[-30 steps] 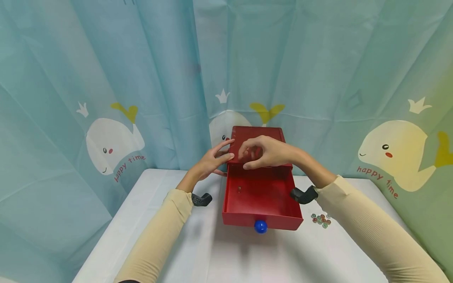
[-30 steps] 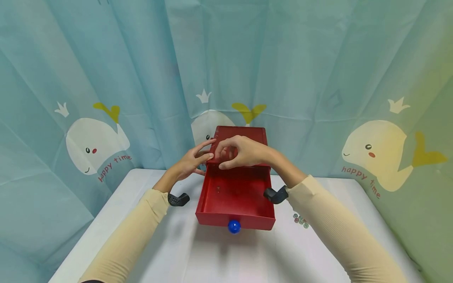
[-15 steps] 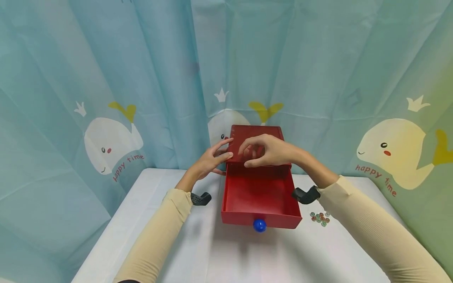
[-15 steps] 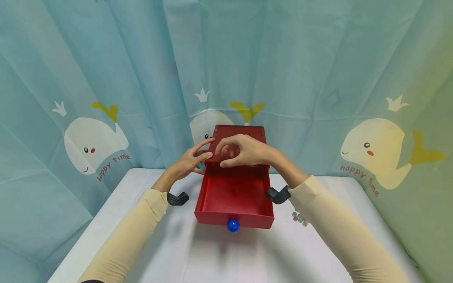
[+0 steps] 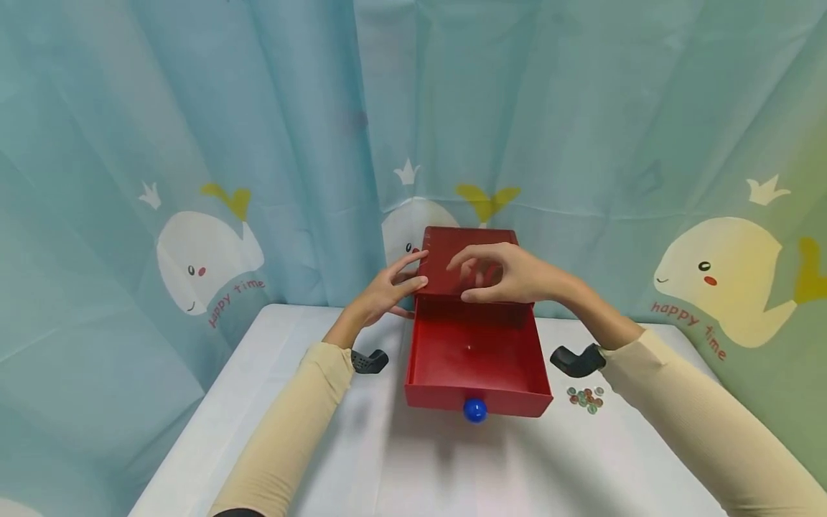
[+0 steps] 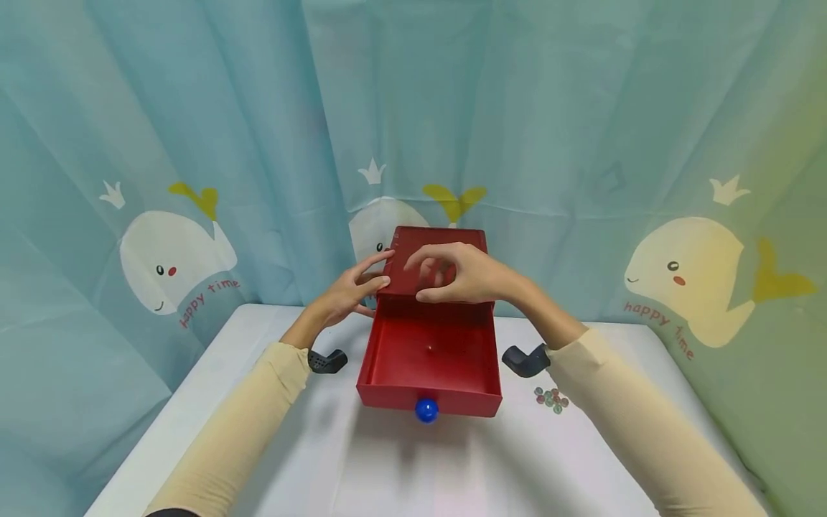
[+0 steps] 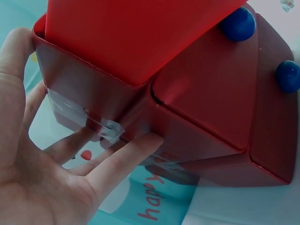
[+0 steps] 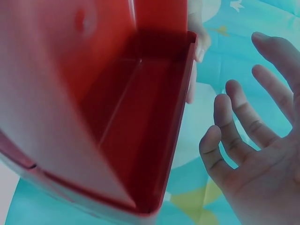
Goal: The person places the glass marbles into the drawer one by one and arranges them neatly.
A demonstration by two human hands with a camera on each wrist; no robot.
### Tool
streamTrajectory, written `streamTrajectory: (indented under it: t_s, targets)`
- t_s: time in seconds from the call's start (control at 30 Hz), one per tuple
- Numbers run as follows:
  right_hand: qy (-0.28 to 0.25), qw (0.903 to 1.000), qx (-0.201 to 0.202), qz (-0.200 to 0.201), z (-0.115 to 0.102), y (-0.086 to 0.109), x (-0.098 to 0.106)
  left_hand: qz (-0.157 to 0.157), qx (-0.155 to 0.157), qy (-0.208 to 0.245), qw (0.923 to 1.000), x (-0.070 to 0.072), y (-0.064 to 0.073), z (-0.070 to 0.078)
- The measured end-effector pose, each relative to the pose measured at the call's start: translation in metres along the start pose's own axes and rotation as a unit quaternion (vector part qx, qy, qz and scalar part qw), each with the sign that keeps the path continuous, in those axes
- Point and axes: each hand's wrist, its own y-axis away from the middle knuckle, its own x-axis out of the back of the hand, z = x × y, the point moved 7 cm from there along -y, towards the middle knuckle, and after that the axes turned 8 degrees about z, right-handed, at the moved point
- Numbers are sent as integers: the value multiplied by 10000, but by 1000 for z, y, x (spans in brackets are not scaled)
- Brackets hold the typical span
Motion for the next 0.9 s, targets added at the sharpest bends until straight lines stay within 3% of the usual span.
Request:
streamTrajectory:
  t_s: [0.57, 0.9]
  targets:
    - [121, 9987, -339, 349, 11, 33, 28, 16, -54, -5, 10000, -1, 0, 0]
    - [157, 9968, -482, 617, 9, 65, 46, 64, -52, -33, 10000, -1, 1, 2]
